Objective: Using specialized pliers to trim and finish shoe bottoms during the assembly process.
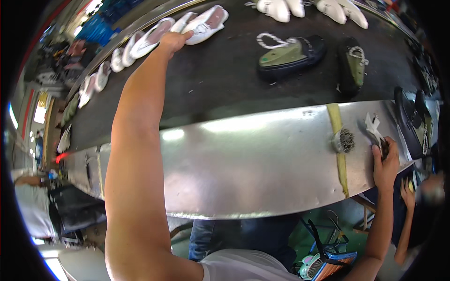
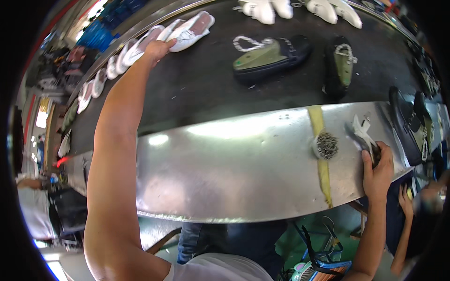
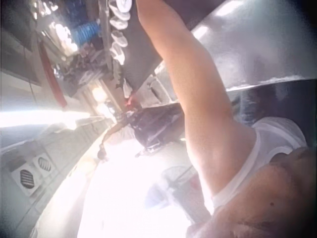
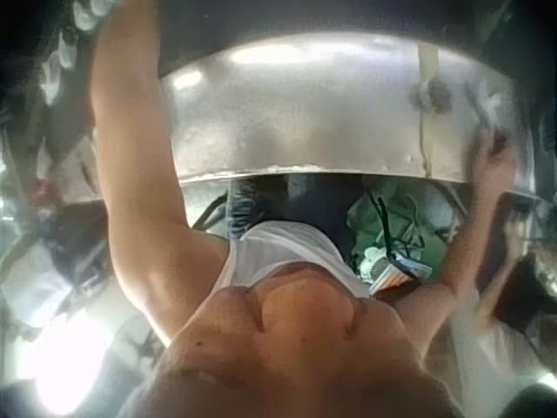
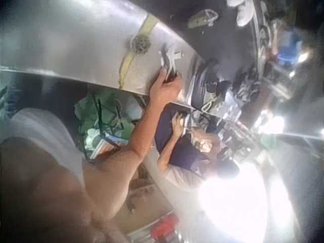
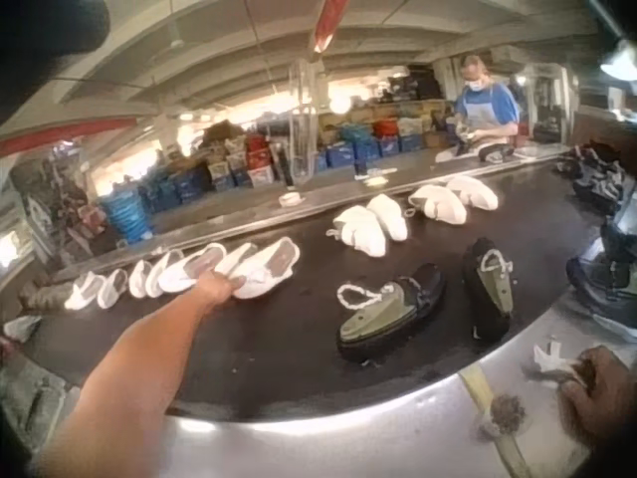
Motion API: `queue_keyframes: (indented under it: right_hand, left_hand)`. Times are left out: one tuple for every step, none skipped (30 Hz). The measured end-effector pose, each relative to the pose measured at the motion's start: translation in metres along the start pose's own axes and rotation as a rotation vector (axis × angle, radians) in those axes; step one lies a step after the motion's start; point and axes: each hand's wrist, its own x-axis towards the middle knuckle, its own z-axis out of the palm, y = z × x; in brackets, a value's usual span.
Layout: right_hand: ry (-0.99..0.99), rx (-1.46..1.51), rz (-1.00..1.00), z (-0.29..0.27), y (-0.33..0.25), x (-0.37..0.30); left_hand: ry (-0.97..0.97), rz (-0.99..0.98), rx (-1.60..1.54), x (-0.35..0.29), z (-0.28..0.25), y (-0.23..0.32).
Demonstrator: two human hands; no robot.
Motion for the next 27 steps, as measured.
queue_keyframes:
  right_hand:
    - [0.017, -0.008, 0.021, -0.001, 0.005, -0.001]
    - [0.01, -0.022, 0.039, -0.003, 0.007, -0.001]
    - [-0.006, -0.001, 0.022, -0.002, 0.007, -0.001]
    - [0.013, -0.014, -0.003, -0.004, 0.007, 0.0]
    - [0.036, -0.027, -0.03, -0.004, 0.009, 0.002]
    - [0.029, -0.071, -0.052, -0.002, 0.011, 0.001]
    - [0.033, -0.054, -0.066, 0.0, 0.009, 0.002]
    - [0.028, -0.064, -0.078, 0.001, 0.005, 0.002]
    - [0.028, -0.078, -0.086, 0.001, 0.005, 0.003]
    - [0.052, -0.101, -0.121, 0.004, 0.015, 0.003]
    - [0.057, -0.102, -0.123, 0.001, 0.014, 0.002]
    - [0.054, -0.122, -0.108, -0.002, 0.011, 0.001]
    - [0.048, -0.138, -0.096, -0.005, 0.01, -0.001]
    - [0.041, -0.127, -0.102, -0.007, 0.009, -0.002]
    - [0.015, -0.139, -0.103, 0.001, 0.011, 0.002]
    - [0.029, -0.141, -0.132, 0.005, 0.015, 0.001]
    - [0.048, -0.147, -0.158, 0.004, 0.017, 0.0]
    - [0.066, -0.169, -0.146, 0.003, 0.02, -0.003]
    - [0.067, -0.164, -0.157, 0.003, 0.018, -0.002]
    - [0.074, -0.168, -0.149, 0.003, 0.018, -0.001]
    - [0.08, -0.172, -0.138, 0.002, 0.019, -0.001]
    - [0.078, -0.166, -0.143, 0.005, 0.017, 0.0]
    - [0.078, -0.169, -0.146, 0.004, 0.017, 0.002]
    - [0.079, -0.17, -0.147, 0.005, 0.017, 0.002]
    - [0.085, -0.17, -0.141, 0.004, 0.017, 0.002]
    - [0.096, -0.171, -0.144, 0.004, 0.018, 0.003]
    - [0.105, -0.175, -0.144, 0.003, 0.02, 0.001]
  left_hand:
    - [-0.034, -0.001, -0.03, -0.012, -0.018, -0.008]
    - [-0.074, -0.006, -0.055, -0.028, -0.035, -0.02]
    - [-0.063, -0.031, -0.043, -0.048, -0.056, -0.037]
    - [-0.025, -0.067, -0.091, -0.067, -0.076, -0.052]
    - [0.014, -0.099, -0.141, -0.084, -0.096, -0.07]
    - [-0.02, -0.134, -0.122, -0.107, -0.117, -0.091]
    - [-0.007, -0.222, -0.107, -0.129, -0.14, -0.116]
    - [0.057, -0.239, -0.063, -0.152, -0.158, -0.144]
    - [0.111, -0.204, -0.021, -0.176, -0.17, -0.174]
    - [0.161, -0.168, 0.024, -0.204, -0.179, -0.201]
    - [0.12, -0.165, 0.129, -0.232, -0.188, -0.22]
    - [0.08, -0.16, 0.233, -0.262, -0.195, -0.237]
    - [0.11, -0.168, 0.172, -0.298, -0.199, -0.26]
    - [0.142, -0.176, 0.109, -0.333, -0.199, -0.279]
    - [0.152, -0.198, 0.02, -0.358, -0.187, -0.294]
    - [0.187, -0.208, -0.073, -0.388, -0.183, -0.305]
    - [0.187, -0.204, -0.08, -0.411, -0.179, -0.303]
    - [0.195, -0.196, -0.206, -0.43, -0.175, -0.3]
    - [0.214, -0.199, -0.328, -0.451, -0.177, -0.3]
    - [0.107, -0.21, -0.325, -0.462, -0.181, -0.309]
    - [0.111, -0.214, -0.326, -0.472, -0.174, -0.31]
    - [0.435, -0.018, 0.247, -0.479, -0.164, -0.3]
    - [0.738, 0.199, 0.824, -0.477, -0.154, -0.286]
    - [0.63, 0.245, 0.588, -0.465, -0.152, -0.261]
    - [0.516, 0.287, 0.353, -0.445, -0.151, -0.232]
    - [0.404, 0.213, 0.214, -0.423, -0.145, -0.203]
    - [0.285, 0.14, 0.076, -0.397, -0.136, -0.177]
